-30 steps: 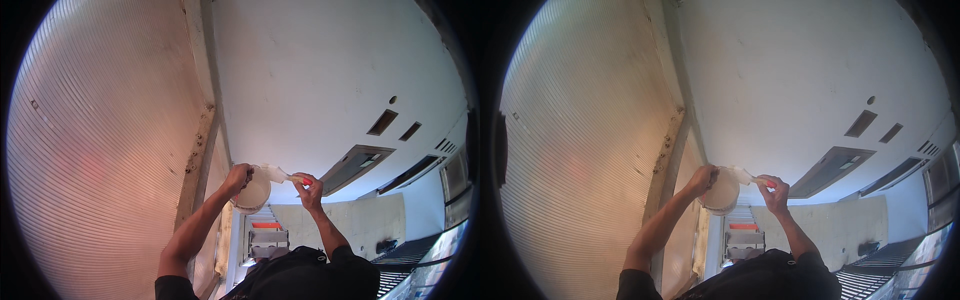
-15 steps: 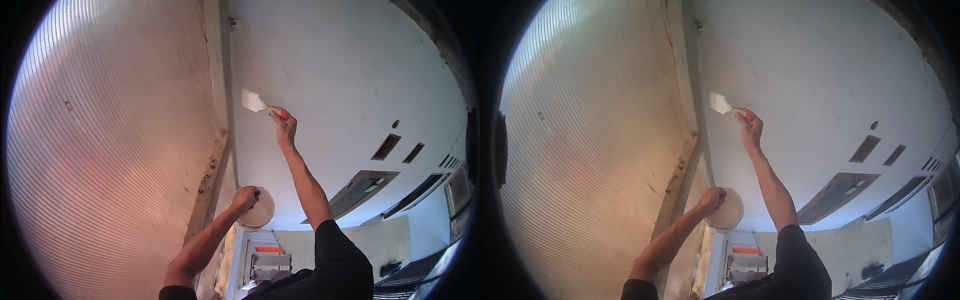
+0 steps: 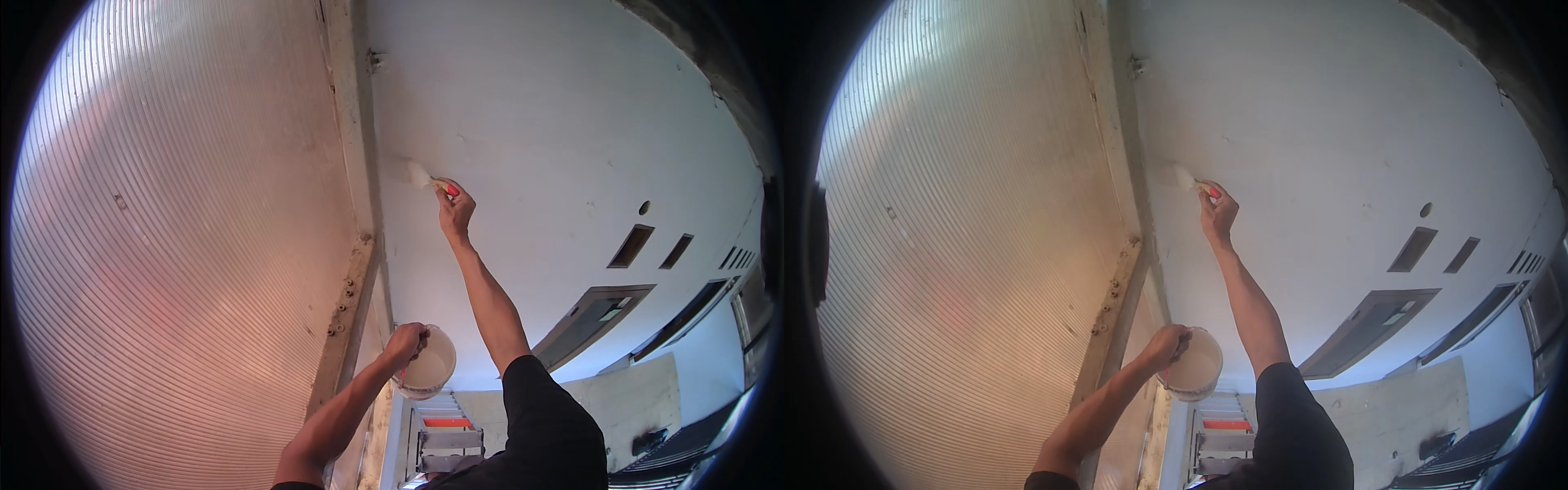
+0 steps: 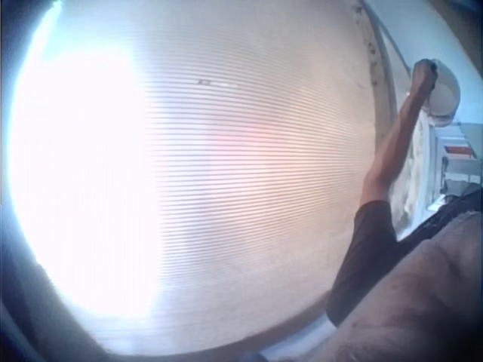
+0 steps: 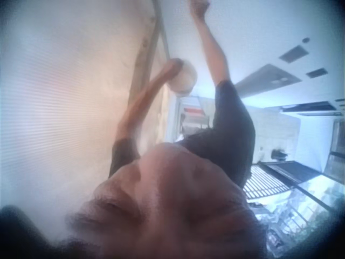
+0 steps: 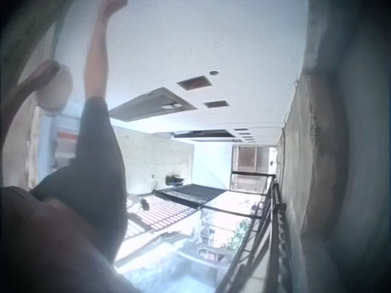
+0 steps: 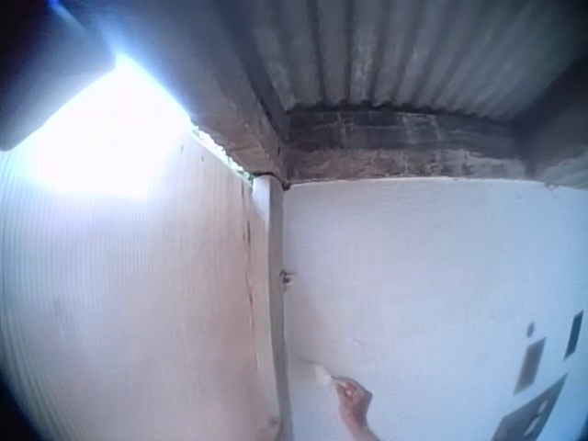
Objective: The person paints a white ceiling using a paintbrush and a small paint container. They repeatedly dip the brush into the container and apply paint to the ceiling surface in a narrow corridor area.
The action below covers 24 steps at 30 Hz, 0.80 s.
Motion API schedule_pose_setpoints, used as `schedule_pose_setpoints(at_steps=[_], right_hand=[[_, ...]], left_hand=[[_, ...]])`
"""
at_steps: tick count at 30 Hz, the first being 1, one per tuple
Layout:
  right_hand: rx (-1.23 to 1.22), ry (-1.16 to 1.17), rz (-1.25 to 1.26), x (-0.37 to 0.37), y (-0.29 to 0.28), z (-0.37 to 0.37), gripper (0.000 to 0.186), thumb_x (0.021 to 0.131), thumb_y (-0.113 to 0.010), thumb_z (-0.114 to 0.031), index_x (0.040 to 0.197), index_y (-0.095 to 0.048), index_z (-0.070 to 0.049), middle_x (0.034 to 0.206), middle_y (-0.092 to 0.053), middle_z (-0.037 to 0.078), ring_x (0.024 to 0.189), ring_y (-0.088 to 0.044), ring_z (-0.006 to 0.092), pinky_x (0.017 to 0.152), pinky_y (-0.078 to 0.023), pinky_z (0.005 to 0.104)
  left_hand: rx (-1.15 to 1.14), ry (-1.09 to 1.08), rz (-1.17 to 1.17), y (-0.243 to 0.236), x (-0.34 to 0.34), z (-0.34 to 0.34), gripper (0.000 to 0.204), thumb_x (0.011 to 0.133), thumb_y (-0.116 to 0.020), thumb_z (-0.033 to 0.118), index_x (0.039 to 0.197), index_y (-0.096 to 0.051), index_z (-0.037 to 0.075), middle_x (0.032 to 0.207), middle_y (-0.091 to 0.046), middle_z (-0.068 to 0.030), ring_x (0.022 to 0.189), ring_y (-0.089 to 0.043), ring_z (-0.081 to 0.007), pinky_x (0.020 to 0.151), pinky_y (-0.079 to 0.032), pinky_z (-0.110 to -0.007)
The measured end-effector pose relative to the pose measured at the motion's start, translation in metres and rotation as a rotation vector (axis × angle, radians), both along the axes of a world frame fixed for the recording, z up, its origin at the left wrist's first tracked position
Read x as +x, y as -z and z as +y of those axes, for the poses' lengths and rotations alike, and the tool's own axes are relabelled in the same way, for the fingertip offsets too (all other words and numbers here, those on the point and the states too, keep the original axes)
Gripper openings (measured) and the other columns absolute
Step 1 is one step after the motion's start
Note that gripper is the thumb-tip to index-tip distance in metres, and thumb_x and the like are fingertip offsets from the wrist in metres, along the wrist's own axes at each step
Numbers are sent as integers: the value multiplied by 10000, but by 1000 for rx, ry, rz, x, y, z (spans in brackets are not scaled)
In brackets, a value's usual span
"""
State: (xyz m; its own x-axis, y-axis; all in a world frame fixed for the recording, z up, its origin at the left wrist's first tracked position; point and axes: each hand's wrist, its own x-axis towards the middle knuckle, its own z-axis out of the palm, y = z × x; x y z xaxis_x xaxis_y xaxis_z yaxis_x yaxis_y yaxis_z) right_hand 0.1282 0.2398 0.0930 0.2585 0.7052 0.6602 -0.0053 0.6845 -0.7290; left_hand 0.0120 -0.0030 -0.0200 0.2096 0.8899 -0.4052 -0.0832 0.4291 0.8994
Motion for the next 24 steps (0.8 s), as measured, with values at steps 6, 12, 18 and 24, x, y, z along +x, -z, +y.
schedule_pose_setpoints(at_steps=[6,12,18,24], right_hand=[[44,181,101,64,2,-34,189,897,-662,-43,1060,-696,47,880,-695,23,731,-562,69,675,-460,215],[-19,-19,48,5,-7,-30,204,886,-685,-80,1055,-706,33,826,-659,-18,650,-486,52,586,-411,216],[11,84,55,-6,-5,-9,191,881,-690,-92,1026,-706,31,793,-689,39,657,-548,74,614,-457,239],[13,383,-9,91,9,-14,187,889,-676,-109,1021,-709,21,858,-732,100,716,-652,147,682,-510,283]], left_hand=[[-18,-9,13,4,-2,1,242,928,-439,215,786,-551,54,594,-473,-7,457,-384,-116,433,-304,-303],[-23,-4,26,0,0,1,239,944,-435,228,783,-534,82,579,-431,19,453,-351,-100,432,-275,-292],[-26,9,22,-6,-2,0,240,938,-428,228,786,-533,76,575,-440,16,445,-351,-99,426,-274,-292],[-26,20,-22,-7,2,-6,253,973,-409,233,767,-503,121,565,-363,61,443,-295,-78,424,-237,-263]])
